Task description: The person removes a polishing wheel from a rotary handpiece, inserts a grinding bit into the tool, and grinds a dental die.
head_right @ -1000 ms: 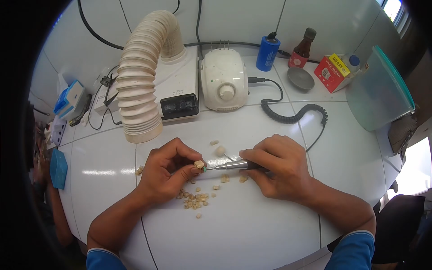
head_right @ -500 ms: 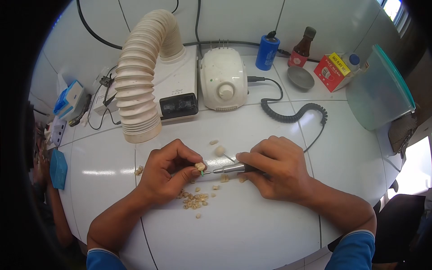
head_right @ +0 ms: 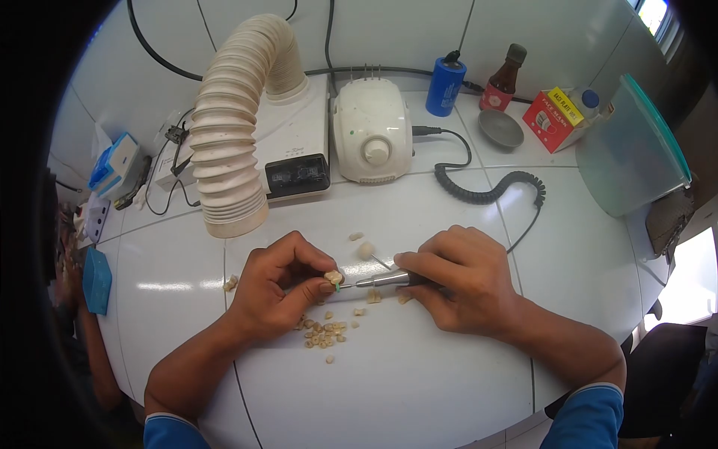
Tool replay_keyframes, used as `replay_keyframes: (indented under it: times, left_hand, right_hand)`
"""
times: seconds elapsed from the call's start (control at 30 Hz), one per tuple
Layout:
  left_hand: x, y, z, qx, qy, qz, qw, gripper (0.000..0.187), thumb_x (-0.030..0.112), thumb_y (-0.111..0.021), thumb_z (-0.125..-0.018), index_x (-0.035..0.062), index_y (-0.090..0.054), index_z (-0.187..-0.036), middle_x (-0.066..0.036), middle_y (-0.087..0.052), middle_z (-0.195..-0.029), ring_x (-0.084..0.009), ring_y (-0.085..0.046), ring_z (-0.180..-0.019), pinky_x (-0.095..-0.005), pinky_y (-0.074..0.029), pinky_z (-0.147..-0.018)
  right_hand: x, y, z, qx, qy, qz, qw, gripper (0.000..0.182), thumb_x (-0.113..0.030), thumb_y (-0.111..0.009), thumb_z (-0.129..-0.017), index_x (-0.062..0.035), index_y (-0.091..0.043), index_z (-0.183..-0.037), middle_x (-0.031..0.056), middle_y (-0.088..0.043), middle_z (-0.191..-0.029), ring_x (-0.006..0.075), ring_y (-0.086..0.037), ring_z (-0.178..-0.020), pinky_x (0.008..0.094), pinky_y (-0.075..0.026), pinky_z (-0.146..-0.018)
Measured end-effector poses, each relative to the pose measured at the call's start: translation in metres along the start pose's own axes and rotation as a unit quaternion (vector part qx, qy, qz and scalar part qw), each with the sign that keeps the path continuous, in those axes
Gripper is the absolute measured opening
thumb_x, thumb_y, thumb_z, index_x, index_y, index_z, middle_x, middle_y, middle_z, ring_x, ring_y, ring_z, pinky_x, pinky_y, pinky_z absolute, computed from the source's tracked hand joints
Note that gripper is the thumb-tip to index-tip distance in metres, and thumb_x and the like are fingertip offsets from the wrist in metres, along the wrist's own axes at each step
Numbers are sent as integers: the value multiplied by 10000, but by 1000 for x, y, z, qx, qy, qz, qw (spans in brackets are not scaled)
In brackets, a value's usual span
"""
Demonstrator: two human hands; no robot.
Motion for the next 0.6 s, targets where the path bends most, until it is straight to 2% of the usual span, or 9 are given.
replay_keyframes:
  times: [0.6]
  left_hand:
    - [1, 0, 0, 0, 0, -6, 1000, 158, -38, -779, -1039, -26, -666, -1150, -140, -794, -1107, -177, -791, -1050, -341, -653, -967]
  right_hand:
    - [2, 0, 1, 9, -4, -3, 1000, 434, -82, -980, -706, -81, -845, -1118, 59, -718, -878, 254, -662, -731, 396, -492, -644]
Point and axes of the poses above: each hand's wrist, its own z-axis away from the middle knuckle, its own y-axis out of the back of the hand, x = y × z, the point moved 8 cm from there along -z, towards the middle knuckle
